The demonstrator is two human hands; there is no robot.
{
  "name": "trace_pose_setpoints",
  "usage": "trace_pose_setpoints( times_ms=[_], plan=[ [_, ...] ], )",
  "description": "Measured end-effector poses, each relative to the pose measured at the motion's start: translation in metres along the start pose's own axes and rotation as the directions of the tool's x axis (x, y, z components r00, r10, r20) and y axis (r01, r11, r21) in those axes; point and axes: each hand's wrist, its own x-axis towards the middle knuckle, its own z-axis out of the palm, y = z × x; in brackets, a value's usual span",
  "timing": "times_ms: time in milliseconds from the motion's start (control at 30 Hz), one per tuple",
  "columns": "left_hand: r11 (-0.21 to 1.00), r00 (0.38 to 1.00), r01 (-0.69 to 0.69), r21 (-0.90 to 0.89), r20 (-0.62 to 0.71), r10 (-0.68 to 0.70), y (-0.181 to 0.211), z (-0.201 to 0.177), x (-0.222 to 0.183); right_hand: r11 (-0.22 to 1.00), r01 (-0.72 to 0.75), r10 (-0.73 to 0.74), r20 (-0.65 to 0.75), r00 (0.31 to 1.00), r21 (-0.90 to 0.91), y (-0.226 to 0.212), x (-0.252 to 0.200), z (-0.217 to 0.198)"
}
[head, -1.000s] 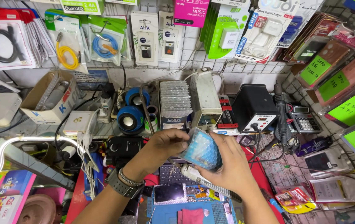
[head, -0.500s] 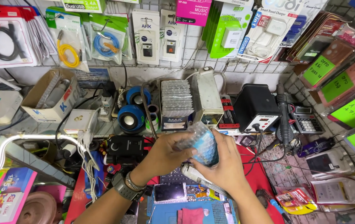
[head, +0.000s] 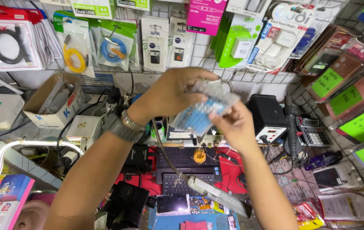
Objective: The person wipes a surface with a cloth and unwraps a replacement mobile device screen assembly from bubble wrap to inspect it at a repair bench.
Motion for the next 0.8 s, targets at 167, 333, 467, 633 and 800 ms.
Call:
trace_pose_setpoints(
  times_ms=[167, 333, 467, 633, 800],
  plan=[
    [0.996, 0.982, -0.073, 0.045, -0.172, 0.080, -0.066, -0.024, 0.024, 0.999, -0.007, 0.003, -0.099, 0.995, -0.036, 0.029, 0.056, -0.011],
    [0.977, 0.978, 0.167, 0.131, -0.150, -0.147, -0.165, -0.043, 0.000, 0.999, -0.047, 0.037, -0.308, 0.951, -0.027, 0.111, 0.101, -0.024],
    [0.952, 0.955, 0.293, 0.087, -0.067, -0.288, -0.183, -0.029, -0.016, 0.998, -0.056, 0.049, -0.198, 0.979, -0.027, 0.104, 0.127, 0.008],
    [0.891, 0.891, 0.453, -0.016, 0.005, -0.453, -0.204, -0.023, -0.014, 0.947, -0.313, 0.316, 0.033, 0.948, -0.070, 0.141, 0.136, 0.019],
    [0.887, 0.890, 0.454, -0.082, 0.074, -0.449, -0.214, -0.031, -0.013, 0.882, -0.449, 0.466, 0.119, 0.877, -0.144, 0.152, 0.151, 0.015]
  ],
)
